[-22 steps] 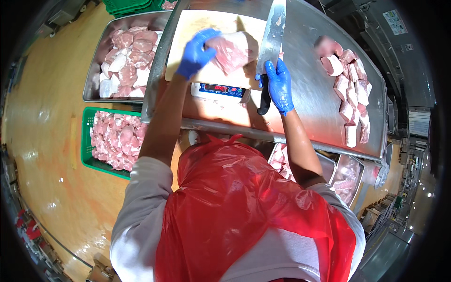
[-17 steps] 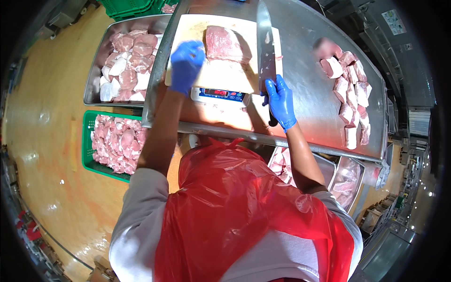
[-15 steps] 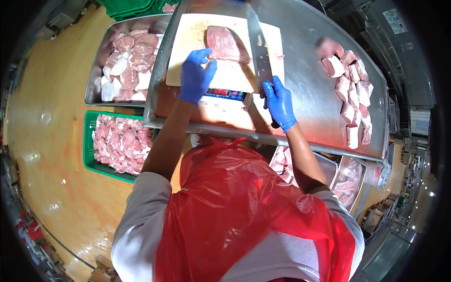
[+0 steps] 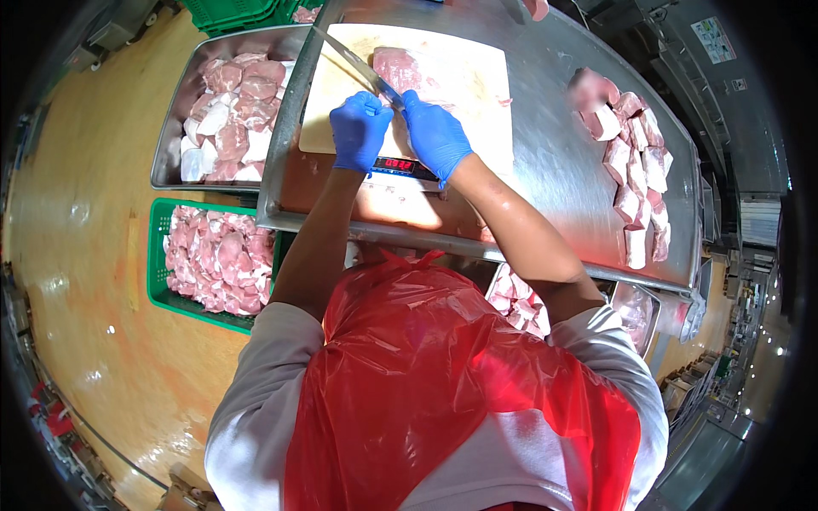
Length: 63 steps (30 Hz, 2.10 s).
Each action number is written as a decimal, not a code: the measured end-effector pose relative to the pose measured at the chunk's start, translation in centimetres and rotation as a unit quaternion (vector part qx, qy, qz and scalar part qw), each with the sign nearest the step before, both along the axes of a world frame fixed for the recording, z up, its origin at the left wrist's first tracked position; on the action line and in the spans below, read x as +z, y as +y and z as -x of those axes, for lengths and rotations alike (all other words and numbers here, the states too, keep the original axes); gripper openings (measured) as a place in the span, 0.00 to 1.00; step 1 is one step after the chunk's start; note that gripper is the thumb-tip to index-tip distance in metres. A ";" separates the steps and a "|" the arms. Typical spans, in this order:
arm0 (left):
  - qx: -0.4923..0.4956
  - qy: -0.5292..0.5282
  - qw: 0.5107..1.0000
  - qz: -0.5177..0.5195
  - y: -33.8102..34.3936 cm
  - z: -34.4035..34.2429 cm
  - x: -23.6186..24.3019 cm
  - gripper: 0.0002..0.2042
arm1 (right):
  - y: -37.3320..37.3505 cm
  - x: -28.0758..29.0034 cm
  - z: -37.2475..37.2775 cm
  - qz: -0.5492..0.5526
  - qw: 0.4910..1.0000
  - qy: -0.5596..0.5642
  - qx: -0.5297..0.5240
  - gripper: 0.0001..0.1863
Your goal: The person cuts large pieces of raw meat into smaller chunks using a knife on a cutting board. The cut pieces are placed into a green basket and a metal tray. The person wears blue gloves and a red apron.
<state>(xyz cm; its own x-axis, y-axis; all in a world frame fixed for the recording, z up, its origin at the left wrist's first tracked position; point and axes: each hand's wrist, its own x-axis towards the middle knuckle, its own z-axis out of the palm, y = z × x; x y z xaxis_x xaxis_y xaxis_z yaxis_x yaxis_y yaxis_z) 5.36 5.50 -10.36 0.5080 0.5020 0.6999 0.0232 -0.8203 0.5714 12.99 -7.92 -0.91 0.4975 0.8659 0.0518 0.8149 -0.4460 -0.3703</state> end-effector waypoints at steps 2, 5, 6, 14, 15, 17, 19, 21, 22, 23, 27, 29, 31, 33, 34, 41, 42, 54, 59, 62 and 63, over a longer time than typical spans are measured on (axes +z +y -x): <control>0.015 0.018 0.997 0.079 -0.4 -0.1 0.1 0.04 | -1.4 -0.3 -0.7 0.052 0.998 -0.020 0.008 0.11; 0.029 0.016 0.990 0.139 0.0 0.9 0.3 0.05 | -7.2 -1.5 -2.7 0.079 0.993 -0.066 0.057 0.12; 0.029 0.010 0.988 0.150 0.3 1.2 0.2 0.06 | -9.5 -0.6 -2.9 0.122 0.989 -0.067 0.048 0.12; 0.023 -0.028 0.993 0.116 -6.1 1.4 0.9 0.11 | -16.1 3.6 -4.3 0.008 0.994 -0.102 0.039 0.08; 0.020 -0.009 0.997 0.075 -7.0 1.0 2.0 0.11 | -15.8 3.9 -4.0 -0.028 0.994 -0.103 0.037 0.08; 0.045 0.024 0.999 0.005 -7.5 0.1 2.9 0.10 | -14.4 3.7 -3.2 -0.016 0.997 -0.070 -0.012 0.08; 0.065 0.023 0.998 -0.014 -6.1 -1.5 1.4 0.10 | -13.5 2.5 -3.4 -0.042 0.997 -0.057 -0.017 0.07; 0.049 0.012 0.996 0.070 -5.4 -1.8 0.7 0.05 | -13.2 1.9 -2.9 -0.026 0.998 -0.054 -0.009 0.08; 0.037 0.024 0.995 0.092 -5.3 -1.5 0.6 0.04 | -13.7 1.3 -3.1 -0.007 0.998 -0.069 -0.006 0.08; 0.027 0.038 0.992 0.114 -5.2 -1.3 0.6 0.04 | -14.2 0.8 -3.3 0.012 0.996 -0.084 -0.002 0.08; 0.022 0.010 0.992 0.124 -5.4 -0.2 0.2 0.01 | -15.7 0.7 -4.3 0.095 0.991 -0.093 0.024 0.09; 0.016 0.007 0.990 0.137 -5.5 0.0 0.4 0.01 | -15.9 0.8 -4.9 0.130 0.985 -0.104 0.036 0.09; 0.006 0.002 0.989 0.150 -5.6 0.0 0.4 0.01 | -14.4 1.0 -5.3 0.139 0.984 -0.100 0.057 0.09; -0.005 -0.002 0.987 0.161 -5.3 0.0 0.2 0.02 | -11.5 0.5 -5.9 0.117 0.985 -0.090 0.087 0.10; 0.002 0.002 0.988 0.153 -5.3 -0.1 0.3 0.02 | -9.7 -0.1 -6.0 0.091 0.987 -0.090 0.095 0.11; 0.028 0.051 0.992 0.112 -4.7 -0.4 0.4 0.04 | -2.6 -1.1 -4.8 0.052 0.993 -0.061 0.090 0.14; 0.028 0.047 0.993 0.103 -4.7 -0.4 0.6 0.04 | -4.2 -1.5 -5.2 0.079 0.993 -0.037 0.083 0.13; 0.030 0.014 0.998 0.054 -7.2 -0.2 2.4 0.11 | -11.6 2.0 -4.6 -0.074 0.993 -0.083 0.032 0.08; 0.045 0.127 0.988 0.080 -5.2 -1.0 0.8 0.06 | -12.5 1.7 -4.6 0.071 0.994 -0.079 0.026 0.08; 0.052 0.140 0.982 0.116 -5.1 -0.4 0.5 0.05 | -14.2 1.8 -4.7 0.127 0.987 -0.088 0.041 0.09; 0.051 0.120 0.984 0.123 -5.1 -0.3 0.2 0.05 | -14.0 2.0 -4.6 0.148 0.984 -0.090 0.045 0.10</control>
